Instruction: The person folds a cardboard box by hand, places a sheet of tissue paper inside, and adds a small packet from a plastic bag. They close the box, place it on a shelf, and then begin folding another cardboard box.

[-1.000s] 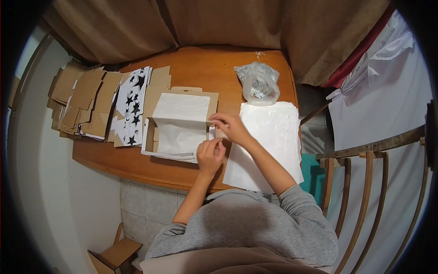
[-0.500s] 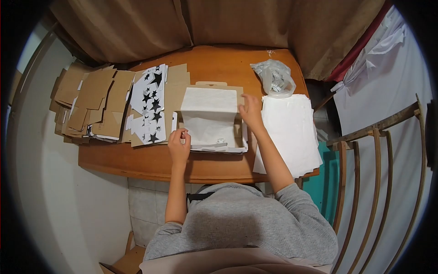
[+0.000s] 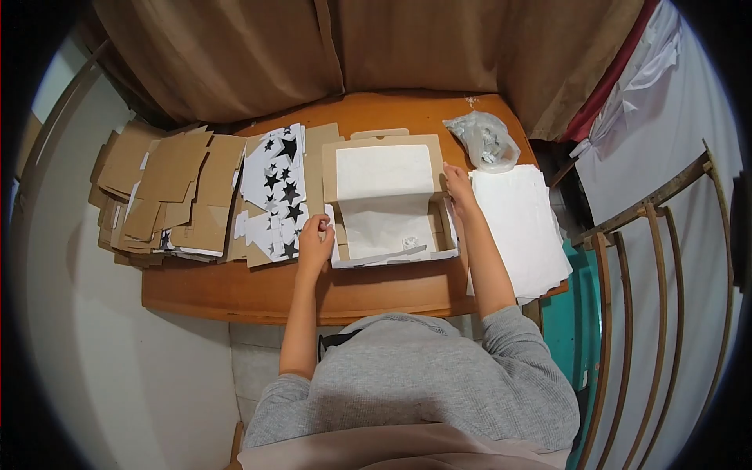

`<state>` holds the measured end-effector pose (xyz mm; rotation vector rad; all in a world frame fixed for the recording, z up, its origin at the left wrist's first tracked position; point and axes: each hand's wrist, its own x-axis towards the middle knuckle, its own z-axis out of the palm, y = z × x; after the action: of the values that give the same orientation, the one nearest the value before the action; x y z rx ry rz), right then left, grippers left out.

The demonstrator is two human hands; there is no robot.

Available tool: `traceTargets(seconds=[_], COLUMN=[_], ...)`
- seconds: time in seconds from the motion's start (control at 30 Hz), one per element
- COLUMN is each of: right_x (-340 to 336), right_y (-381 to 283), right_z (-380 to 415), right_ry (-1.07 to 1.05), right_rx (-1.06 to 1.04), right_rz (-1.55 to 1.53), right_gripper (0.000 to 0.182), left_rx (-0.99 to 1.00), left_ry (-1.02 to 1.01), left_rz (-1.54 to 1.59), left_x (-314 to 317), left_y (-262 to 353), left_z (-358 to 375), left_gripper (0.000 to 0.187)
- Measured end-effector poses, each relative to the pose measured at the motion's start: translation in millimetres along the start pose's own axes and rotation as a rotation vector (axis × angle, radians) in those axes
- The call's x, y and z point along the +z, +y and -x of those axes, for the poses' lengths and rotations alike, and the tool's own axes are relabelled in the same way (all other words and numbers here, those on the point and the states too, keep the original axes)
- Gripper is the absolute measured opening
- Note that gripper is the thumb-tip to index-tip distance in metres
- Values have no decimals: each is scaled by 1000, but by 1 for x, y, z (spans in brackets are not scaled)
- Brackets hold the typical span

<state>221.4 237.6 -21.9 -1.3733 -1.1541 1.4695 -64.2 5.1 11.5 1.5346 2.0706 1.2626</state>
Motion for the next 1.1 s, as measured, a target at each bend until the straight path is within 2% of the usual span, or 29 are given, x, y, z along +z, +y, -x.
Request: traceTargets(seconds=[0.13, 0.2, 0.23, 0.3, 0.33, 0.4, 0.47, 0.5, 0.53, 0.57, 0.67, 0.73, 0.8, 0.87, 0.9, 0.93, 1.0, 1.07, 1.1], right_x=[-2, 6, 11, 15, 17, 20, 15, 13, 11, 8, 7, 7, 6, 6, 7, 7, 1, -2, -2], right_y=[-13, -20, -29, -49, -60, -81, -75, -70, -65, -59, -30, -15, 0, 12, 11, 12, 22, 29, 31], right_z=[6, 10, 15, 30, 43, 67, 75, 79, 85, 94, 112, 122, 137, 149, 155, 161, 163, 166, 168], right_ry=[3, 111, 111, 153, 160, 96, 66, 56, 42, 122, 230, 241, 191, 186, 198, 209, 188, 171, 157], right_rx=[7, -225, -222, -420, -408, -601, -603, -730, -852, -895, -884, -906, -778, -688, -737, -786, -796, -882, -839], right_rz=[-5, -151, -151, -241, -238, -207, -219, -51, 121, 284, 206, 110, 96, 77, 155, 232, 270, 422, 383], right_gripper=[36, 39, 39, 39, 39, 38, 33, 30, 29, 25, 20, 20, 22, 24, 23, 21, 25, 33, 40], left_rx=[-57, -62, -71, -23, 31, -23, 242, 313, 307, 332, 366, 547, 583, 530, 505, 500, 513, 488, 490], left_ry=[-100, -111, -123, -80, -37, -71, 71, 52, 39, 69, 121, 258, 316, 103, 97, 96, -45, -36, -53], left_rz=[127, 128, 129, 80, 32, 94, 70, 52, 55, 127, 229, 99, 105, 57, 92, 91, -59, -53, -55], left_x=[-9, -11, -13, -17, -20, -25, -25, -25, -23, -20, -8, -3, -2, -7, -8, -8, -8, -6, -6], left_y=[-8, -13, -14, -9, -3, 10, 18, 21, 25, 30, 39, 42, 46, 48, 56, 53, 47, 44, 43], left_z=[3, 3, 4, 4, 5, 3, 2, -1, -1, -1, -4, -6, -3, 1, 3, 6, 13, 19, 21], left_gripper=[28, 32, 37, 39, 42, 48, 57, 65, 65, 67, 73, 76, 73, 66, 56, 56, 54, 51, 51])
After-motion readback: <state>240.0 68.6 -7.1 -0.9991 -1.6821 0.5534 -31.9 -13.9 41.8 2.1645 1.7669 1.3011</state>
